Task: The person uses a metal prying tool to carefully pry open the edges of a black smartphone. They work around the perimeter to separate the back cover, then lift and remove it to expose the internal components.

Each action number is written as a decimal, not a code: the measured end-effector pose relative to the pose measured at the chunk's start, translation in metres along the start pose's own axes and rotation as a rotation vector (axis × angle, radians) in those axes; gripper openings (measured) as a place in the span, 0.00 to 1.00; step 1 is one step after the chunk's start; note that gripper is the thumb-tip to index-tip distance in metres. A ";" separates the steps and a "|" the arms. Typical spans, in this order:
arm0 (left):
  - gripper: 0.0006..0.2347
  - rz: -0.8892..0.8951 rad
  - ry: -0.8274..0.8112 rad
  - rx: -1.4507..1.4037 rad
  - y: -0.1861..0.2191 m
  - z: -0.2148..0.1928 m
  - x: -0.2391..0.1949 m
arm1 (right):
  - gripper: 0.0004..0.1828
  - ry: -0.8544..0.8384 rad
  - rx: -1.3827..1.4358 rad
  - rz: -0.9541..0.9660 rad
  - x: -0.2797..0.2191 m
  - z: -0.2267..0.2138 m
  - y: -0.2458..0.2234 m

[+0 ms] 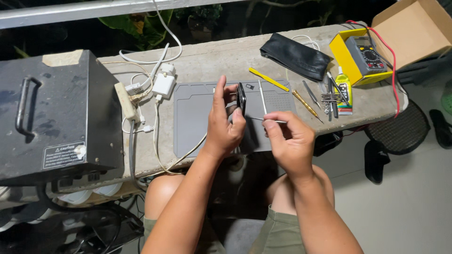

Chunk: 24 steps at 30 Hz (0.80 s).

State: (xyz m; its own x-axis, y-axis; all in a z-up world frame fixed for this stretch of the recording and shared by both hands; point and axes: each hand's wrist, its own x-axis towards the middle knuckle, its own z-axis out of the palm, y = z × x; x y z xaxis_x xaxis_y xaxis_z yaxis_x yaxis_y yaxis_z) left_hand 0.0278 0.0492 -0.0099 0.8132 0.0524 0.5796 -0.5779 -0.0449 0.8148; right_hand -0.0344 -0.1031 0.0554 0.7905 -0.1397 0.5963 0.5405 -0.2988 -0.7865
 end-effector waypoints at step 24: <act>0.21 -0.113 0.232 -0.003 0.015 -0.009 0.013 | 0.05 -0.113 -0.373 -0.349 -0.009 0.021 -0.005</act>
State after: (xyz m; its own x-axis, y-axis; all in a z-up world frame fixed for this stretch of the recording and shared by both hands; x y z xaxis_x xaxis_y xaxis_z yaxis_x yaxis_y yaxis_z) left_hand 0.0292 0.0578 0.0095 0.8354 0.2843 0.4705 -0.4848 -0.0225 0.8743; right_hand -0.0378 -0.0810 0.0506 0.6190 0.1244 0.7755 0.6540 -0.6283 -0.4213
